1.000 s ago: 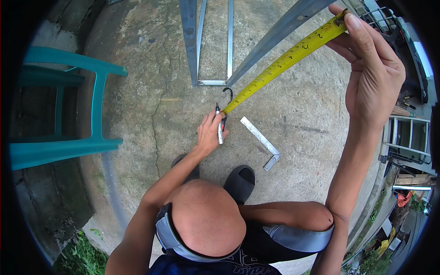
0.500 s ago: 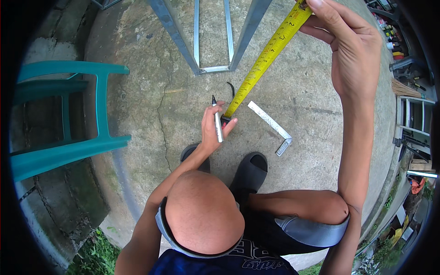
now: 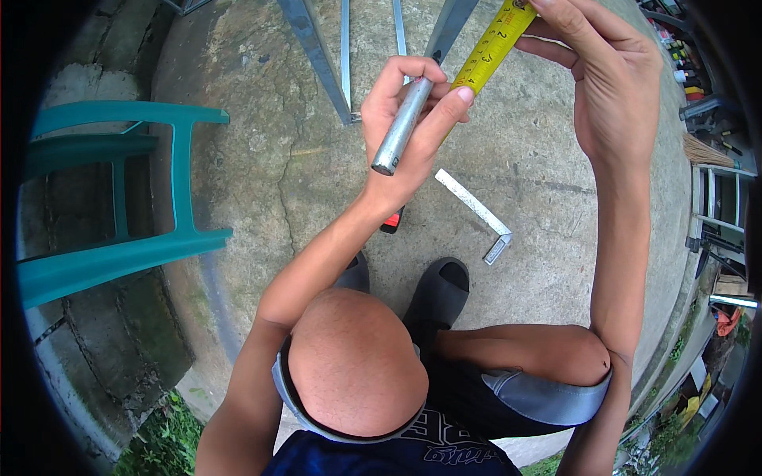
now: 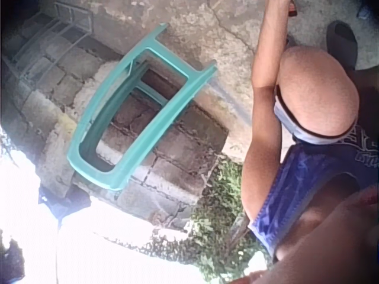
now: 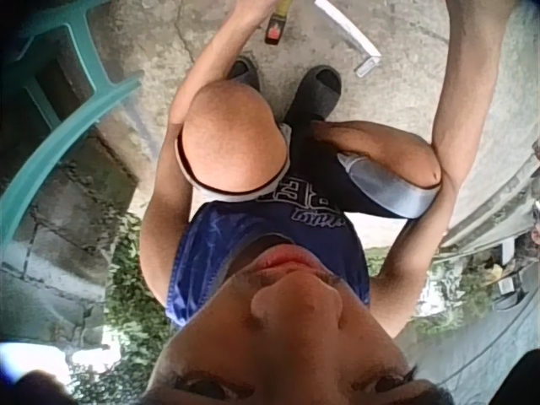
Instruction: Using a tape measure and a marker to mark specific lengths on a metal frame structure.
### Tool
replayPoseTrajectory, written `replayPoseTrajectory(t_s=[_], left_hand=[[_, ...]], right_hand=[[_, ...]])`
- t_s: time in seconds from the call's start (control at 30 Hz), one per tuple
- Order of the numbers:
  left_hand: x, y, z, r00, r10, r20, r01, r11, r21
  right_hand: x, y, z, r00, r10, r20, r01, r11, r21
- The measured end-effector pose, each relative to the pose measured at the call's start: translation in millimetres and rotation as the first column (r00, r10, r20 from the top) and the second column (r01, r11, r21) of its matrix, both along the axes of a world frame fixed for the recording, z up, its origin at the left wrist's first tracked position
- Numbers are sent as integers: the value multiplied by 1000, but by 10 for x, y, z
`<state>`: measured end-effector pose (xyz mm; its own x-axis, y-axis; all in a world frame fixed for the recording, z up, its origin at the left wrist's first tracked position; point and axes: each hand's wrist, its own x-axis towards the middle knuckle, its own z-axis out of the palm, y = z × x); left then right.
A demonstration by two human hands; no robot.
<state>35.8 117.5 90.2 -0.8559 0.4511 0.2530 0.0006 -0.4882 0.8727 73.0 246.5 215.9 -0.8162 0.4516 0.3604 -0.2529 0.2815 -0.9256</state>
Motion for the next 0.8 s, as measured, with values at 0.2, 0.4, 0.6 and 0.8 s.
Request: replayPoseTrajectory(t_s=[0.2,0.4,0.6,0.8], left_hand=[[45,40,18,1000,-1,-12,0,999,-35],[65,45,78,998,16,57,-15,1000,-19],[93,18,27,997,52,66,-47,997,-64],[115,33,-67,993,65,97,-60,997,-52]], right_hand=[[-17,7,-16,1000,-19,-13,19,1000,-11],[2,21,58,997,33,75,-33,999,11],[-3,-76,-56,999,-38,-20,40,992,116],[40,-121,-91,997,-80,-11,81,987,138]])
